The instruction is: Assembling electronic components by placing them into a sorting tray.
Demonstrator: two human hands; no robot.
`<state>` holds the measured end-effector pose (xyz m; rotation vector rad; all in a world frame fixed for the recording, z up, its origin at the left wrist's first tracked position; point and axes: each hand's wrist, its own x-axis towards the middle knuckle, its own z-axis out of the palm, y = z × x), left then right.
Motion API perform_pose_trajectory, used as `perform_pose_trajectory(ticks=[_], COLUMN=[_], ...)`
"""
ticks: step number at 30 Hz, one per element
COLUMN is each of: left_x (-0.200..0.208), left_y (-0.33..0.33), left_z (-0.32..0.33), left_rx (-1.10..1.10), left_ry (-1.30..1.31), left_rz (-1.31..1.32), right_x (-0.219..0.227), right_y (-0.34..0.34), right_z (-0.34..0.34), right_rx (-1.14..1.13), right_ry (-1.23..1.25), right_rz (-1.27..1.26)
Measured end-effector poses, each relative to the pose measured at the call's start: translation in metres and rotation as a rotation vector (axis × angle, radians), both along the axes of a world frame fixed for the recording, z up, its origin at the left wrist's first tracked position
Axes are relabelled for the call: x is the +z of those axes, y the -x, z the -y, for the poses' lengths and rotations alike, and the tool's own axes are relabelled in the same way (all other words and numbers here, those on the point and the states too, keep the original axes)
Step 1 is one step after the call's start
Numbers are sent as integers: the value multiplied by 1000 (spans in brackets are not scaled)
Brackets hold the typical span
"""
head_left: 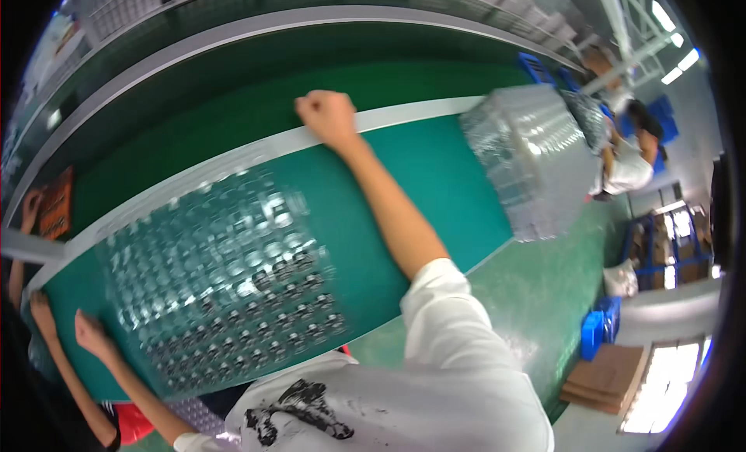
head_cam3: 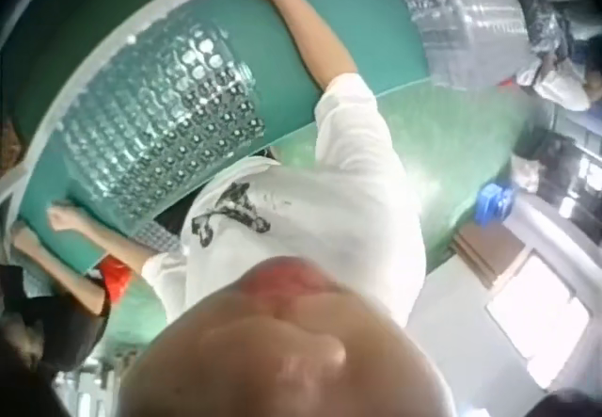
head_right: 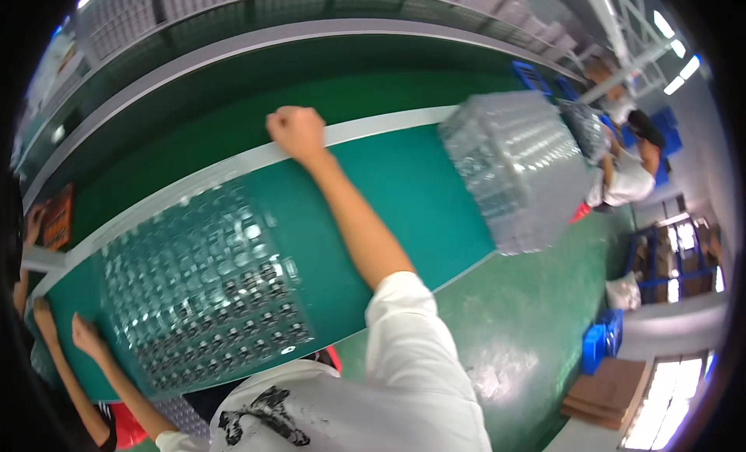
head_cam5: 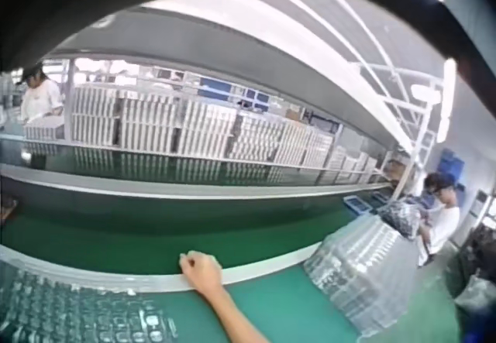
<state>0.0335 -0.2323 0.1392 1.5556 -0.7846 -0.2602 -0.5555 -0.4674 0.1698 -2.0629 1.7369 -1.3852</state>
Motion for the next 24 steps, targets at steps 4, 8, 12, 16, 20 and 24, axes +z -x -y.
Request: perform_pose_trajectory(ticks=[4,8,12,16,20,24], left_x=[-4,-2,2,1,17,39], left_y=[8,7,12,1,30,67], left_z=[10,4,7,6,11,5], left_rx=[-51,-31,-24,-34,-29,-14], left_ry=[27,7,-1,7,-84,-31], left_rz=[3,9,28,28,195,208], right_x=[20,29,25,6,10,4], right_y=[6,1,8,0,-1,10], right_z=[-4,2,1,10,8,13], right_rx=[-26,150,246,206,227,133], right_ry=[-106,24,-87,-16,66,-44], right_rz=[35,352,714,474,292,140])
